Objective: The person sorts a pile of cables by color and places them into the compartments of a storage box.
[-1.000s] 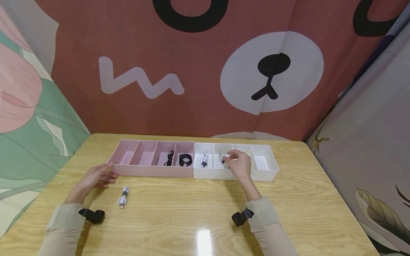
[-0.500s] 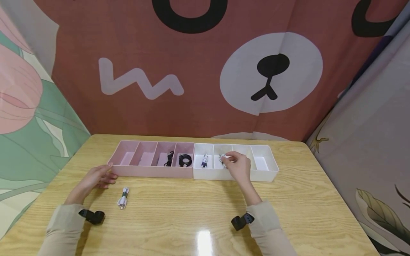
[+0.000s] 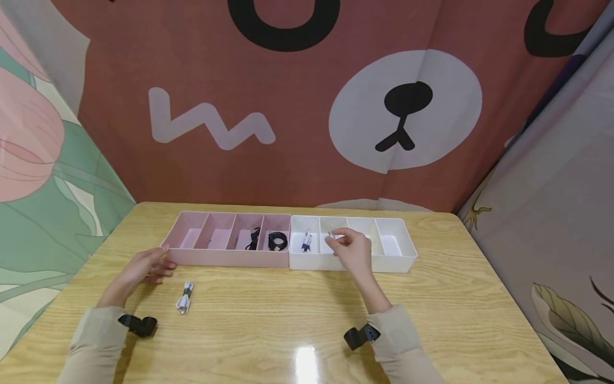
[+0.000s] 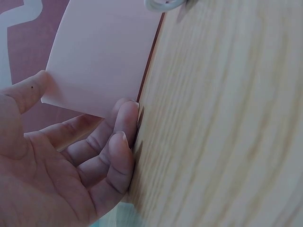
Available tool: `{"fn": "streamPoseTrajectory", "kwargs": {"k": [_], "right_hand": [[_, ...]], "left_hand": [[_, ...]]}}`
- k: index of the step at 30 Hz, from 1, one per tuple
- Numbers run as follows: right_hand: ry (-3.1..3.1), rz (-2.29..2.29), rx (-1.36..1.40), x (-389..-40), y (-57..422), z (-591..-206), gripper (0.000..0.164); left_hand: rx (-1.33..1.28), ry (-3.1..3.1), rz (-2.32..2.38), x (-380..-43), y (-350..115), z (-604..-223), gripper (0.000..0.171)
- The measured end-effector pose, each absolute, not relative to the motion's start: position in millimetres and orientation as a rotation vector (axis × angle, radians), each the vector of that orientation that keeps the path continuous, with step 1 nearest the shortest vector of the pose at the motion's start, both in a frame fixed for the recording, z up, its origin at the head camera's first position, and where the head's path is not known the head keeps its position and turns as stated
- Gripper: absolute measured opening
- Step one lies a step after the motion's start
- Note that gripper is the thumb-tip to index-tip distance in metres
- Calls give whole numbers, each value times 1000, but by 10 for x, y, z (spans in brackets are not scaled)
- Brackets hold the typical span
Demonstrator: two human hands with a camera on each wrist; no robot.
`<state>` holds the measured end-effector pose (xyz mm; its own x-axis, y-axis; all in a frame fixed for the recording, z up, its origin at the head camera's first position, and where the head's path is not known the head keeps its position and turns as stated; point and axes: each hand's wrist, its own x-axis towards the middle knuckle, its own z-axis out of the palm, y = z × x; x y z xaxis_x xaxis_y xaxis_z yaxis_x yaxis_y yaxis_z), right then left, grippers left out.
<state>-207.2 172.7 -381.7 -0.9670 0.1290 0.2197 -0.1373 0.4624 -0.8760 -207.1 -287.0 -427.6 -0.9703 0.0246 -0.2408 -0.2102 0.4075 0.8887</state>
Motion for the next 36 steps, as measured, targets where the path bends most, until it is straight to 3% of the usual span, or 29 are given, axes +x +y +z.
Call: {"fn": "streamPoseTrajectory", "kwargs": {"k": [36], "right_hand": [[-2486,1680,269,-1875,1244,-3649,24]], "left_hand": [[-171,2427,1624,-2084,-2885,-4287,67]]}}
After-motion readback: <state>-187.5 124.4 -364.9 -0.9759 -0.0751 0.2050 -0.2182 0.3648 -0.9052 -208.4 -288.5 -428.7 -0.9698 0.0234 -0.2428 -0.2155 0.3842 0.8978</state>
